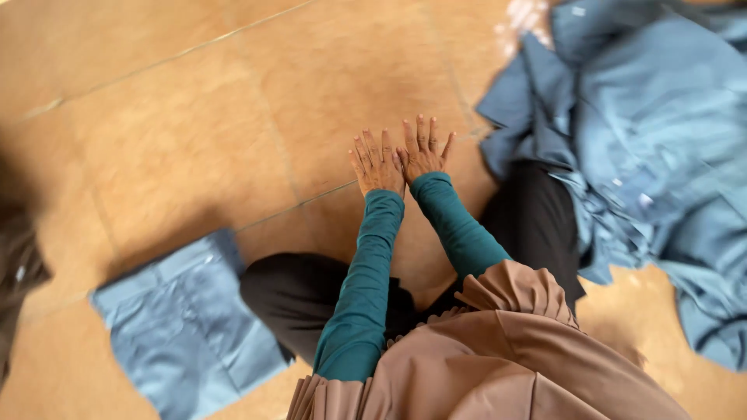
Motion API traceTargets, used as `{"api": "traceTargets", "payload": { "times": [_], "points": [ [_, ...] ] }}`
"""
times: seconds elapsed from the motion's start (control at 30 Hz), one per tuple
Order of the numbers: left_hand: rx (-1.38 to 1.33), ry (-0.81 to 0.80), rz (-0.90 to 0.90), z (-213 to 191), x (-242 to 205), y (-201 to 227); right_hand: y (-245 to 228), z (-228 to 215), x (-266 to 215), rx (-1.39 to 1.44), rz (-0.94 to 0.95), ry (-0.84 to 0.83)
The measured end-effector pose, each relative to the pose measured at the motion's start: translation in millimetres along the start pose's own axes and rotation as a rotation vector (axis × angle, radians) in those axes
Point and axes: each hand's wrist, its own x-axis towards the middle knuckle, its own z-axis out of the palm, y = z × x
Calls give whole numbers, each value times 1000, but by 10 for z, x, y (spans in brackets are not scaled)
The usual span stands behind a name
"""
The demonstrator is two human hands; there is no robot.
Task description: Folding blue pants and stacking them on the floor.
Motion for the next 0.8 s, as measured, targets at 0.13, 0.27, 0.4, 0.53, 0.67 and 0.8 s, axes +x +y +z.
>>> {"api": "traceTargets", "payload": {
  "times": [0.13,0.27,0.4,0.53,0.67,0.8],
  "points": [
    [2,-69,216,-4,-12,988,924,-354,-284,-14,226,2],
    [-21,-55,418,18,-149,1908,1706,-739,-704,38,427,11],
    [-55,-26,622,48,-395,2713,2485,-793,-1143,110,621,90],
    [-76,-42,791,112,-761,3422,3120,-782,-1652,140,768,140],
    [-83,-135,926,324,-1104,3907,3598,-567,-2083,213,914,255],
    [24,-228,948,508,-1264,4072,3937,-164,-2301,437,1006,638]
  ]
}}
